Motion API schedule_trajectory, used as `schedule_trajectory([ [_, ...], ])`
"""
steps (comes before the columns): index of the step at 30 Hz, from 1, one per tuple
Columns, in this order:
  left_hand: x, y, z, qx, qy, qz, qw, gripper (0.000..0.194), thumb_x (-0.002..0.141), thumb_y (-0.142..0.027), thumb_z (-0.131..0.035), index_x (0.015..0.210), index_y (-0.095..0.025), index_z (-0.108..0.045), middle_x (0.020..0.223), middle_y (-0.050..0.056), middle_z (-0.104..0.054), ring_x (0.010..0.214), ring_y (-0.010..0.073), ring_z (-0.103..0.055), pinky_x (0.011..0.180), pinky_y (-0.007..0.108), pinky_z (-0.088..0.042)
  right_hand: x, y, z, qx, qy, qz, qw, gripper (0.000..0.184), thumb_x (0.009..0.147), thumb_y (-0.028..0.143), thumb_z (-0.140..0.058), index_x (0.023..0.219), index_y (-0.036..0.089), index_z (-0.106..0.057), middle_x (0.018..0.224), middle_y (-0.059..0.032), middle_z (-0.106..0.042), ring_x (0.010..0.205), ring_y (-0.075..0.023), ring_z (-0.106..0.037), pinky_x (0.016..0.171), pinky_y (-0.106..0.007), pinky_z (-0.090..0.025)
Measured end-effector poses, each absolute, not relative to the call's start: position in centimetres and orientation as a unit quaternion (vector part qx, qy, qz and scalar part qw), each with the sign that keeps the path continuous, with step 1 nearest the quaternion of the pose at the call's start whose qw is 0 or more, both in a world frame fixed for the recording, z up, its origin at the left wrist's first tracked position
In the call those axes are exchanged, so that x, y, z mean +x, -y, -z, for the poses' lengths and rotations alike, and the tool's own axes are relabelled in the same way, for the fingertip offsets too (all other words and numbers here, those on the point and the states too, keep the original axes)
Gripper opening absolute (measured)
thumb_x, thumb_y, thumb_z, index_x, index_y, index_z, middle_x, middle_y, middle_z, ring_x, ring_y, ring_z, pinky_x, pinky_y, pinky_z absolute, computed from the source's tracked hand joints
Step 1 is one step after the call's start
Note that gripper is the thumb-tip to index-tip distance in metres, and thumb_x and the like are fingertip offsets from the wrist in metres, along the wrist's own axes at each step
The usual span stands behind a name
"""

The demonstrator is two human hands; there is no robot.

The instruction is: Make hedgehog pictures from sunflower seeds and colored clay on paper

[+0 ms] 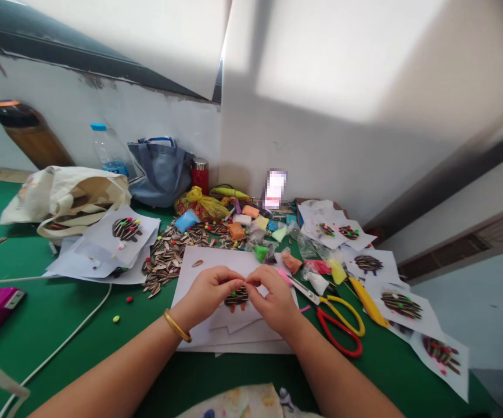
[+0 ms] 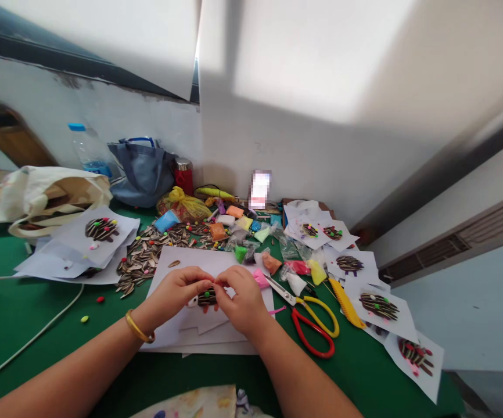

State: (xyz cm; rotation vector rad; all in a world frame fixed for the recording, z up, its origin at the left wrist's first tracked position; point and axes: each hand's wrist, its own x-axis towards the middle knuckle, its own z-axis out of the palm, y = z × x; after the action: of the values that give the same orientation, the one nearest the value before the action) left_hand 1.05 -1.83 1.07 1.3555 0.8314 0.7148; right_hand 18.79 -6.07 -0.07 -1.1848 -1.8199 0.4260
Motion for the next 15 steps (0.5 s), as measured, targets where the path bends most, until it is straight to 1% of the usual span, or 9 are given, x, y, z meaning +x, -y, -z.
schedule_trajectory([
  [2,1.15,1.83,-0.97,0.597,-0.370,-0.316,0.638,0.028,0.078,-0.042,-0.069,0.092,-0.017,-0.071,0.078,0.006,-0.072,0.057,0.0180,-0.065,0.051,0.028,-0.051,18.86,6.04,0.17,-0.480,0.730,-0.169,0.456,0.009,0.089,0.017,-0.056,0.087,0.021,-0.063,0.082,-0.0020,-0.062,0.082,-0.0176,-0.057,0.076,-0.033,-0.044],
  [4,1.28,1.87,-0.86,0.591,-0.366,-0.323,0.643,0.031,0.078,-0.042,-0.069,0.100,-0.019,-0.071,0.084,0.005,-0.073,0.060,0.0184,-0.066,0.051,0.027,-0.051,18.94,5.99,0.24,-0.473,0.729,-0.168,0.465,0.018,0.090,0.016,-0.053,0.100,0.022,-0.066,0.091,-0.0040,-0.065,0.087,-0.0185,-0.059,0.080,-0.034,-0.046],
  [6,1.39,1.92,-0.90,0.580,-0.363,-0.331,0.650,0.031,0.078,-0.042,-0.069,0.100,-0.020,-0.070,0.082,0.004,-0.073,0.061,0.0181,-0.066,0.051,0.027,-0.051,19.03,5.94,0.24,-0.466,0.732,-0.175,0.465,0.025,0.093,0.017,-0.050,0.111,0.024,-0.066,0.096,-0.0053,-0.065,0.091,-0.0189,-0.059,0.082,-0.035,-0.048],
  [7,1.41,1.93,-0.98,0.575,-0.367,-0.332,0.652,0.029,0.078,-0.042,-0.069,0.096,-0.019,-0.069,0.077,0.003,-0.072,0.059,0.0177,-0.065,0.050,0.027,-0.050,19.06,5.92,0.22,-0.464,0.734,-0.180,0.462,0.026,0.094,0.018,-0.049,0.112,0.025,-0.067,0.096,-0.0055,-0.065,0.091,-0.0189,-0.060,0.081,-0.034,-0.049],
  [9,1.40,1.94,-1.19,0.568,-0.376,-0.323,0.657,0.025,0.079,-0.043,-0.068,0.084,-0.018,-0.067,0.066,0.002,-0.069,0.054,0.0167,-0.063,0.047,0.026,-0.048,19.12,5.90,0.20,-0.466,0.735,-0.189,0.456,0.024,0.095,0.021,-0.050,0.109,0.026,-0.069,0.093,-0.0052,-0.066,0.089,-0.0188,-0.060,0.080,-0.034,-0.049],
  [11,1.31,1.93,-1.36,0.566,-0.373,-0.312,0.666,0.026,0.080,-0.043,-0.067,0.077,-0.018,-0.064,0.060,0.002,-0.068,0.050,0.0164,-0.062,0.045,0.025,-0.046,19.17,5.89,0.25,-0.473,0.731,-0.190,0.453,0.018,0.095,0.024,-0.054,0.103,0.025,-0.069,0.092,-0.0046,-0.067,0.088,-0.0188,-0.061,0.079,-0.033,-0.048],
  [13,1.21,1.91,-1.41,0.561,-0.353,-0.313,0.680,0.026,0.079,-0.043,-0.067,0.078,-0.018,-0.061,0.061,0.002,-0.068,0.051,0.0173,-0.063,0.047,0.026,-0.047,19.24,5.91,0.35,-0.488,0.724,-0.186,0.450,0.011,0.092,0.028,-0.059,0.097,0.023,-0.068,0.088,-0.0036,-0.068,0.082,-0.0183,-0.060,0.076,-0.032,-0.047],
  [15,1.12,1.88,-1.38,0.550,-0.339,-0.326,0.690,0.027,0.079,-0.044,-0.068,0.080,-0.018,-0.060,0.063,0.002,-0.068,0.052,0.0180,-0.064,0.048,0.027,-0.049,19.35,5.94,0.41,-0.502,0.720,-0.180,0.444,0.012,0.090,0.032,-0.063,0.088,0.021,-0.067,0.080,-0.0021,-0.066,0.075,-0.0173,-0.059,0.071,-0.031,-0.045],
])
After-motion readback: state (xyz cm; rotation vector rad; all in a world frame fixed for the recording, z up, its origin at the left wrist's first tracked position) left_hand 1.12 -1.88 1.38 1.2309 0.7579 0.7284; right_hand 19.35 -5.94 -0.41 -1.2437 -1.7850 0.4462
